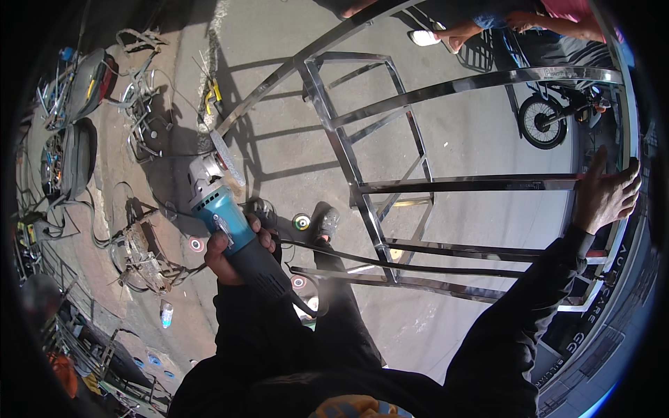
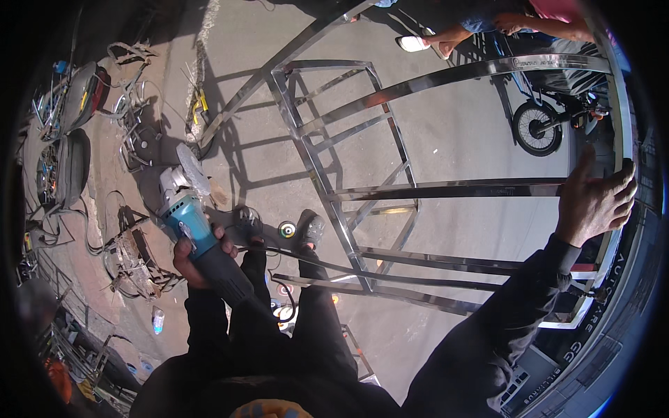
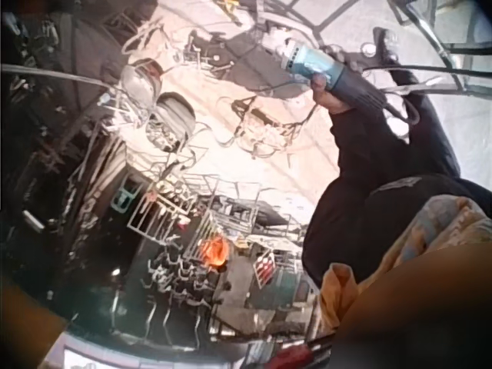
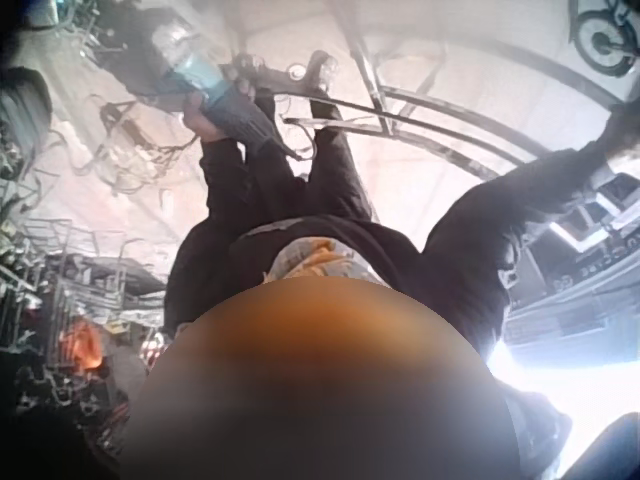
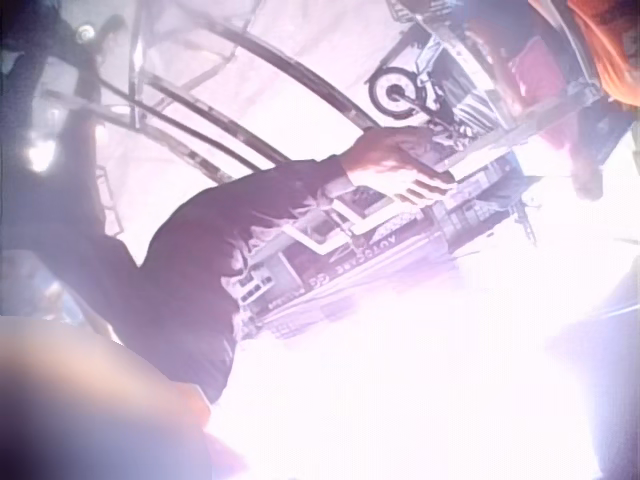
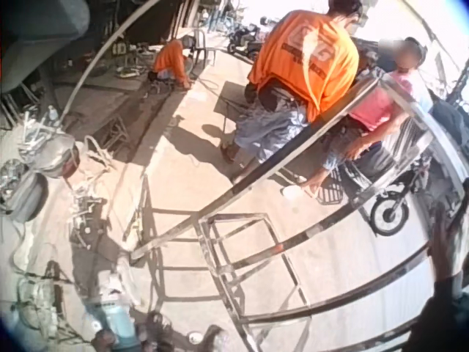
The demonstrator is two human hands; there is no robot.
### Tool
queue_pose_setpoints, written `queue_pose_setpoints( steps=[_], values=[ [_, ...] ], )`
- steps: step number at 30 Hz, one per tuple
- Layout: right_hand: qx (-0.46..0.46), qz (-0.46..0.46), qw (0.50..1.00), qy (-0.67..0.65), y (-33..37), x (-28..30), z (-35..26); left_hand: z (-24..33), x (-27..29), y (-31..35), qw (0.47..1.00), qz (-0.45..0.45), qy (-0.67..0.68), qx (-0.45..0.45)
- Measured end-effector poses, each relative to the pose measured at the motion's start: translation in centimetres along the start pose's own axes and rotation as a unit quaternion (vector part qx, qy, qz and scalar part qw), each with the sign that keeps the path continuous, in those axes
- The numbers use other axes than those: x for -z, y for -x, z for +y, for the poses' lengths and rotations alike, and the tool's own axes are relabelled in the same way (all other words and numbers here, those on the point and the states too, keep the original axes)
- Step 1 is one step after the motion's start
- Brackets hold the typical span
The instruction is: The person welds joints on a metal frame using a handheld welding torch, then switches to an angle grinder to smooth the welded areas. The person repositions the frame and continues grinding along the joints.
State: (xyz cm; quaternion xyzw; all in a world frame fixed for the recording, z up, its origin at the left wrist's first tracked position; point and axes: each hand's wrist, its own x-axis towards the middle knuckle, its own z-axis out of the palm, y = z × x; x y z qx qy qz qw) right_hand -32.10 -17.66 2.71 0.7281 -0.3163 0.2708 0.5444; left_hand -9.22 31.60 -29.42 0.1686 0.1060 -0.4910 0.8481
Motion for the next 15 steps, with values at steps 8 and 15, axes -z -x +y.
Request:
queue_pose_setpoints(
  steps=[8, 15],
  values=[
    [0.041, -0.029, 0.998, -0.043, 1.1, 7.6, -10.7, -0.6, 1.3, 4.8, 0.961, 0.214, -0.171, -0.039],
    [0.328, -0.436, 0.389, -0.742, 15.9, 23.9, -28.7, -2.0, 1.3, 2.4, 0.980, 0.160, 0.114, -0.036]
  ],
)
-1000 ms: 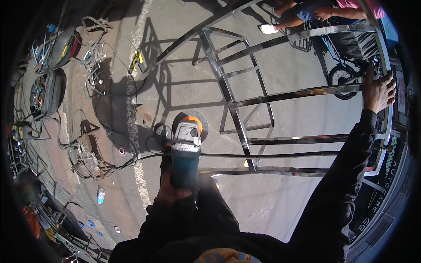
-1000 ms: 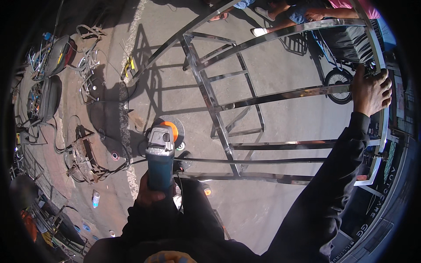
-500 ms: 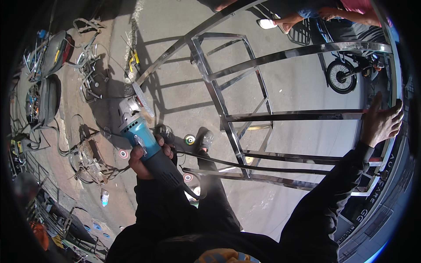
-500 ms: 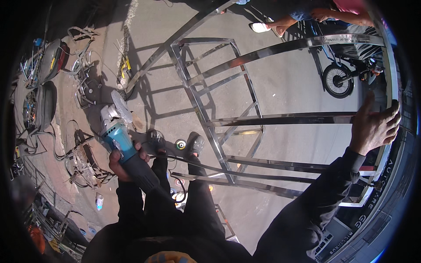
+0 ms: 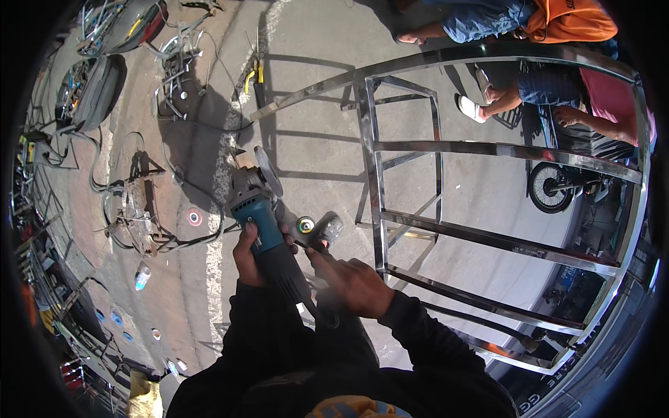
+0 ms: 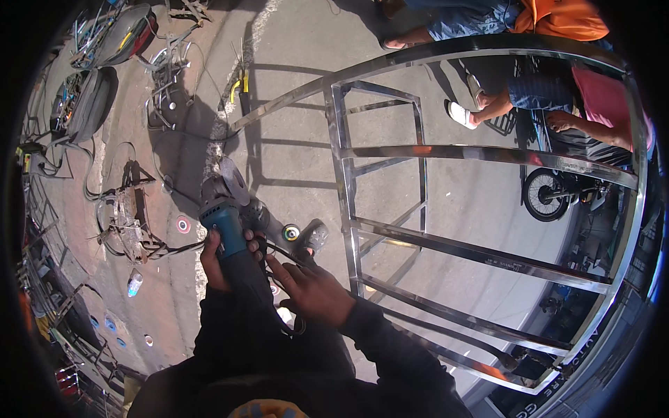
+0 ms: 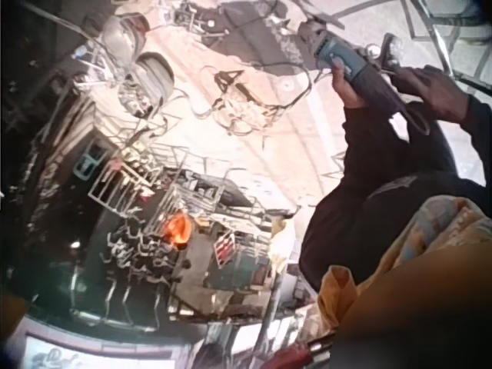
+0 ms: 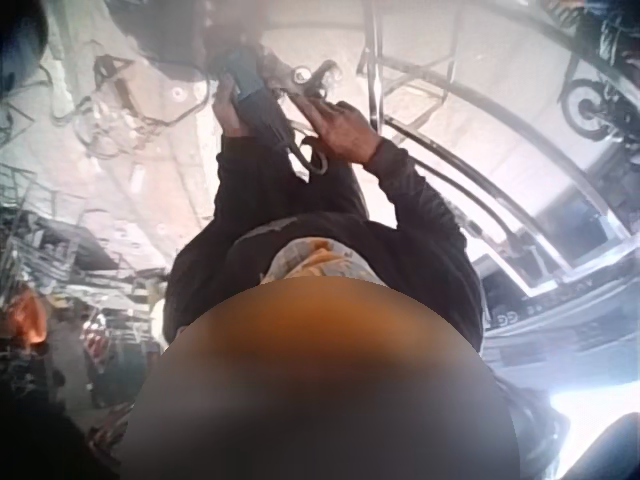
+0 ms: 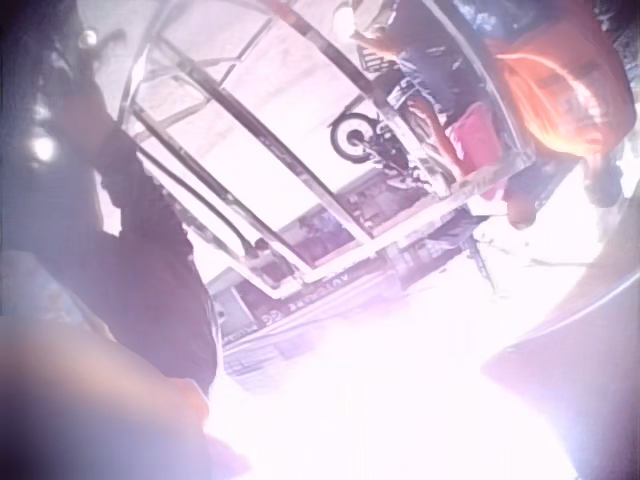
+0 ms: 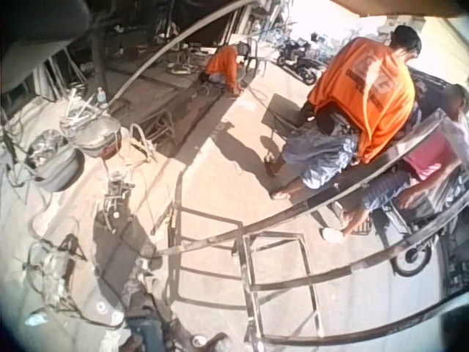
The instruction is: The person welds joints on a metal frame using a handheld welding torch, then switches to an angle grinder to smooth the welded areas. The person repositions the frame and continues grinding along the joints.
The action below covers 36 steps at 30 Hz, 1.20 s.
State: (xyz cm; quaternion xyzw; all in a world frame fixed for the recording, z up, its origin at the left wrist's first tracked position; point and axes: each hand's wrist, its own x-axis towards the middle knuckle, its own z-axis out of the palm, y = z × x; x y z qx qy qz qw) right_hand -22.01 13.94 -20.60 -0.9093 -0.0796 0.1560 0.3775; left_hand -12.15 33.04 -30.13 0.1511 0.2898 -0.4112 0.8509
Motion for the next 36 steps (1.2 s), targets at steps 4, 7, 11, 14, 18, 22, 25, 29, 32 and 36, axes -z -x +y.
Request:
queue_pose_setpoints(
  steps=[4, 7, 11, 14, 18, 22, 25, 29, 32, 36],
  values=[
    [-0.003, -0.021, 0.998, -0.064, -1.3, 0.0, 0.0, -0.6, -2.1, -2.9, 0.993, -0.078, 0.083, 0.033],
    [0.081, -0.063, 0.993, 0.063, -2.8, 3.6, 1.5, -1.2, -3.7, -4.1, 0.995, -0.090, 0.036, 0.021],
    [0.086, -0.058, 0.980, 0.170, -4.0, 7.2, 2.8, -2.4, -5.2, -4.9, 0.997, -0.063, 0.046, 0.026],
    [0.089, -0.055, 0.983, 0.148, -4.2, 7.3, 3.0, -2.7, -5.4, -5.1, 0.999, -0.022, 0.031, 0.023],
    [0.119, -0.027, 0.988, 0.098, -3.9, 6.0, 4.0, -2.8, -4.8, -5.2, 0.997, -0.015, 0.042, 0.054],
    [0.150, 0.031, 0.985, 0.078, -3.6, 5.3, 5.2, -4.1, -5.0, -5.5, 0.995, -0.030, 0.073, 0.061],
    [0.152, 0.045, 0.982, 0.099, -3.1, 7.0, 5.2, -5.6, -6.2, -6.2, 0.990, -0.054, 0.097, 0.084],
    [-0.029, -0.040, 0.901, 0.431, 0.8, 12.5, 3.3, -5.4, -8.5, -9.5, 0.996, 0.010, -0.083, -0.027],
    [-0.430, -0.093, 0.757, 0.483, 4.7, 15.8, 3.0, -4.2, -11.1, -14.0, 0.933, -0.008, -0.294, -0.206],
    [-0.245, -0.013, 0.833, 0.496, 6.5, 15.4, 4.9, -2.7, -15.2, -18.9, 0.821, -0.004, -0.502, -0.272]
  ],
)
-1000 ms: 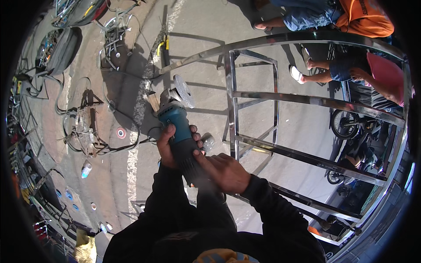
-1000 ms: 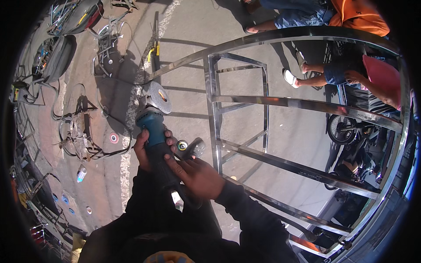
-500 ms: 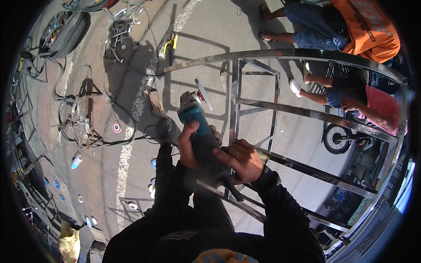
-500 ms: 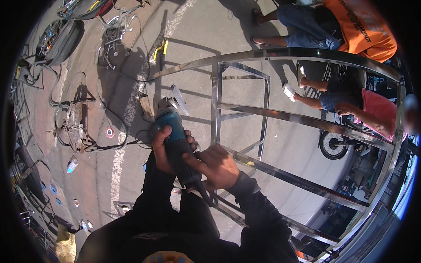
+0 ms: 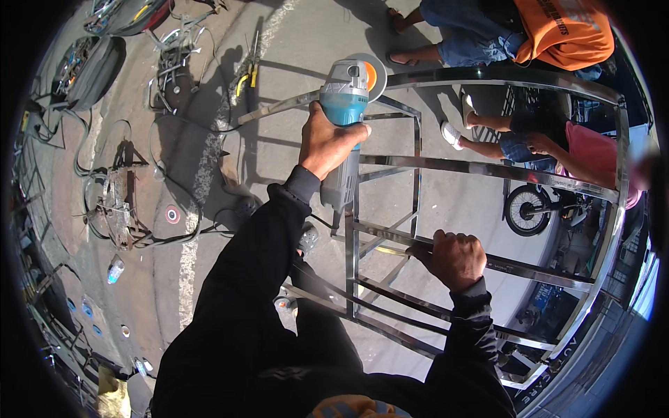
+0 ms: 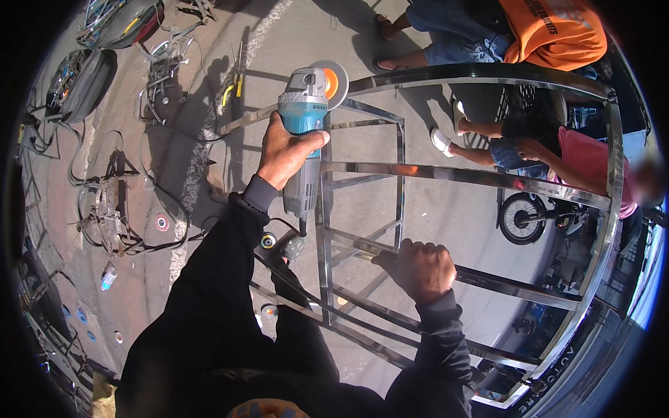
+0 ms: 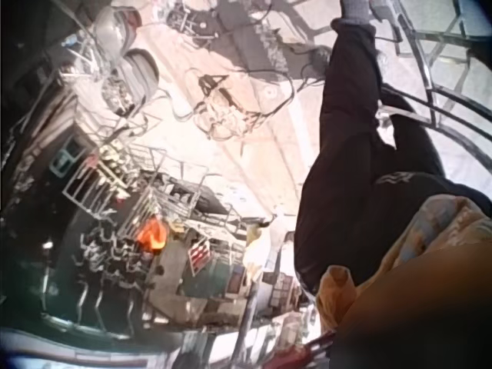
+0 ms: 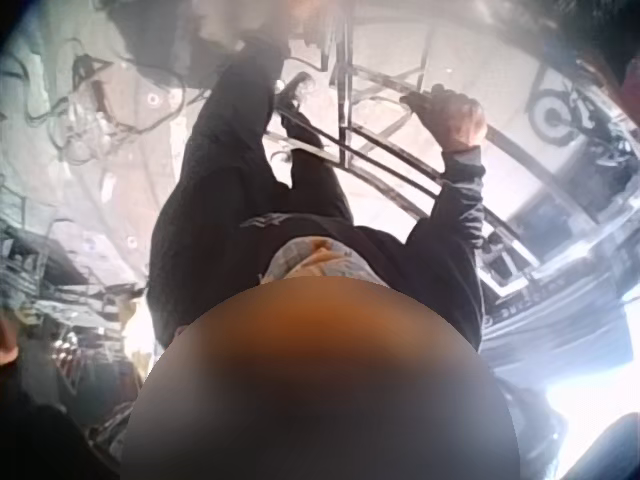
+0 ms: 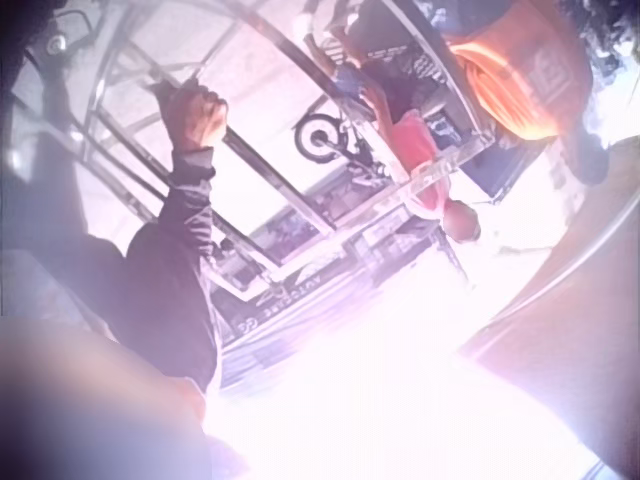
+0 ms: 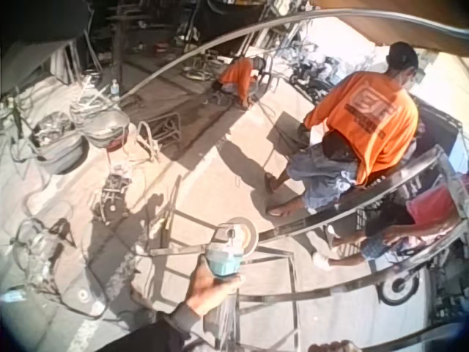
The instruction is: The person welds joints on a metal frame using a handheld welding torch, then switches to an angle grinder to smooth the welded areas. The person repositions the frame and continues grinding along the joints.
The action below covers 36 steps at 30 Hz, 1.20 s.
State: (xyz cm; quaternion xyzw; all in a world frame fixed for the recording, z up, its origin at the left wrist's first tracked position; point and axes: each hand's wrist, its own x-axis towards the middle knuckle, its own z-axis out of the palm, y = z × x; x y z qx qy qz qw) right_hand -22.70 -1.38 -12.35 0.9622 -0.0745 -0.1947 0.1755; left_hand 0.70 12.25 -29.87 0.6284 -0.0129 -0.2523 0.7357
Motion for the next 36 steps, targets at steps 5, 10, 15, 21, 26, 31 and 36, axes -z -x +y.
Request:
queue_pose_setpoints(
  steps=[5, 10, 15, 21, 26, 31, 36],
  values=[
    [-0.001, -0.046, 0.999, 0.013, 0.1, -0.7, 1.2, 2.1, -2.7, -2.6, 0.998, -0.036, -0.055, 0.025],
    [0.036, -0.026, 0.999, 0.028, 0.4, -1.0, 2.0, 1.3, -4.2, -2.2, 0.996, -0.035, -0.077, 0.020],
    [0.062, -0.015, 0.998, 0.026, 0.4, -1.6, 2.6, -1.3, -3.1, -2.3, 0.998, -0.017, -0.018, 0.062],
    [0.070, -0.027, 0.997, 0.034, 0.3, -1.4, 2.7, -4.1, 0.4, -3.1, 0.996, 0.002, 0.019, 0.092],
    [0.076, -0.043, 0.996, 0.022, 0.3, -1.3, 2.7, -4.7, 0.8, -3.6, 0.996, 0.012, -0.006, 0.093],
    [0.082, -0.036, 0.996, 0.020, 0.2, -1.5, 2.7, -1.4, -3.5, -3.2, 0.998, 0.001, -0.026, 0.052],
    [0.086, -0.039, 0.995, 0.035, 0.3, -1.7, 3.0, 1.7, -6.5, -2.5, 0.997, 0.002, -0.071, 0.022]
  ],
)
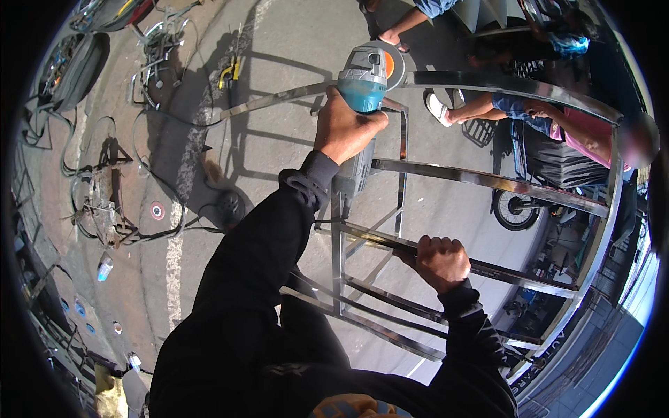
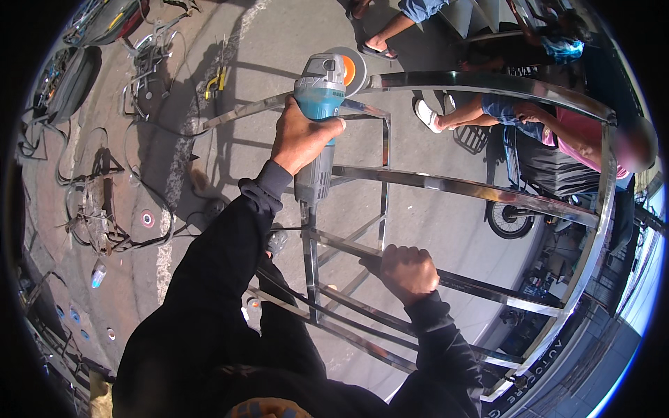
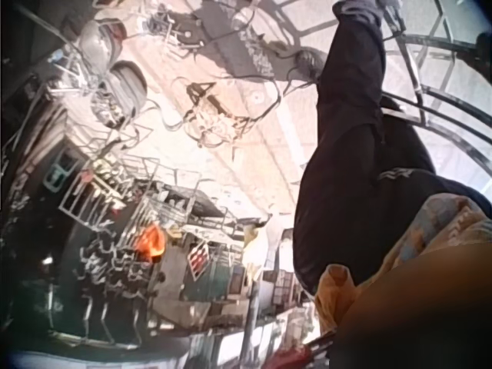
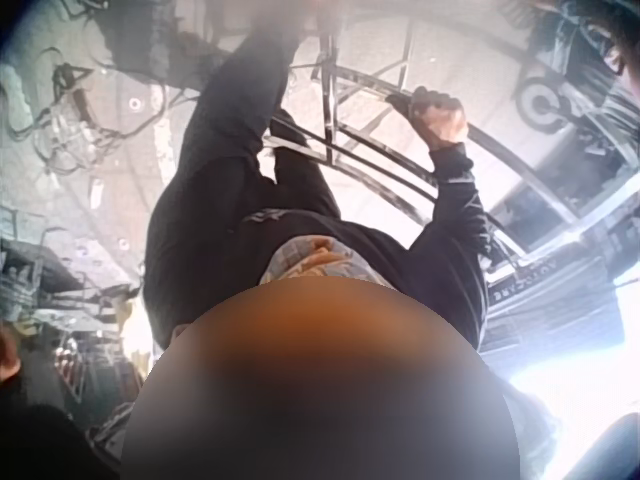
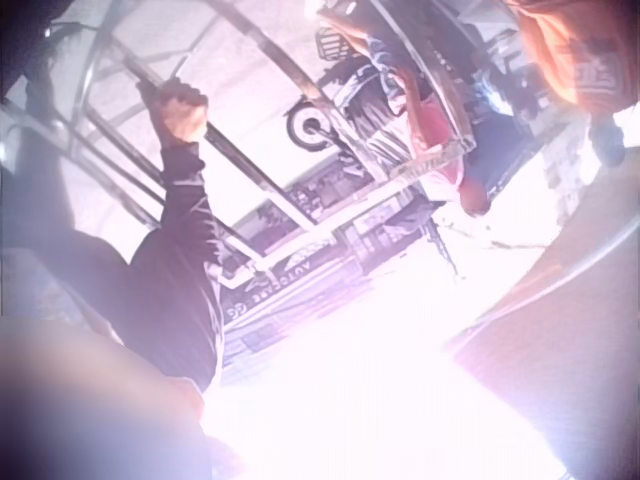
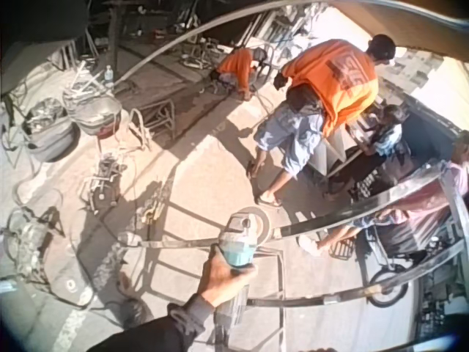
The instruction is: The person welds joints on a metal frame using a handheld welding torch, then switches to an angle grinder to smooth the welded areas. The person repositions the frame and continues grinding along the joints.
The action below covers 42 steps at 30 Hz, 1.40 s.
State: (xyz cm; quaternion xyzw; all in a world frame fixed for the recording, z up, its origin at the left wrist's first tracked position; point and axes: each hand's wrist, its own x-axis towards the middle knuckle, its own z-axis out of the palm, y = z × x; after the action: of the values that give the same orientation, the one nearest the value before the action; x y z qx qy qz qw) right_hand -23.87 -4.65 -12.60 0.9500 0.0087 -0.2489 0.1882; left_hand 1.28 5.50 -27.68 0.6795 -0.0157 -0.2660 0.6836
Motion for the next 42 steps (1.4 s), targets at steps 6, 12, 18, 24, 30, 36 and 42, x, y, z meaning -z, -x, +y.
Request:
queue_pose_setpoints(
  steps=[6, 12, 18, 24, 30, 36, 42],
  values=[
    [0.021, 0.050, 0.998, 0.023, -0.3, -0.7, 0.5, -3.6, 1.6, -0.9, 0.999, 0.037, 0.003, 0.025],
    [-0.006, 0.013, 1.000, 0.004, 0.1, -0.6, 0.3, -8.0, 4.0, -1.6, 0.997, 0.067, -0.004, 0.042],
    [0.001, 0.030, 0.999, 0.016, 0.2, -0.6, 0.1, -9.2, 5.3, -2.3, 0.997, 0.065, 0.011, 0.051],
    [0.008, 0.037, 0.999, 0.009, 0.2, -1.0, 0.3, -4.3, 1.8, 0.0, 0.998, 0.057, -0.025, 0.009],
    [0.000, 0.042, 0.999, 0.020, 0.3, -1.2, 0.3, 0.1, -0.8, 1.2, 0.999, 0.026, -0.022, 0.025],
    [0.007, 0.053, 0.998, 0.029, 0.2, -1.6, 0.8, -3.5, 0.8, 1.1, 0.996, 0.074, -0.053, 0.004],
    [0.013, 0.073, 0.997, 0.028, 0.3, -1.7, 1.0, -7.9, 4.0, -0.1, 0.991, 0.097, -0.083, 0.045]
  ],
)
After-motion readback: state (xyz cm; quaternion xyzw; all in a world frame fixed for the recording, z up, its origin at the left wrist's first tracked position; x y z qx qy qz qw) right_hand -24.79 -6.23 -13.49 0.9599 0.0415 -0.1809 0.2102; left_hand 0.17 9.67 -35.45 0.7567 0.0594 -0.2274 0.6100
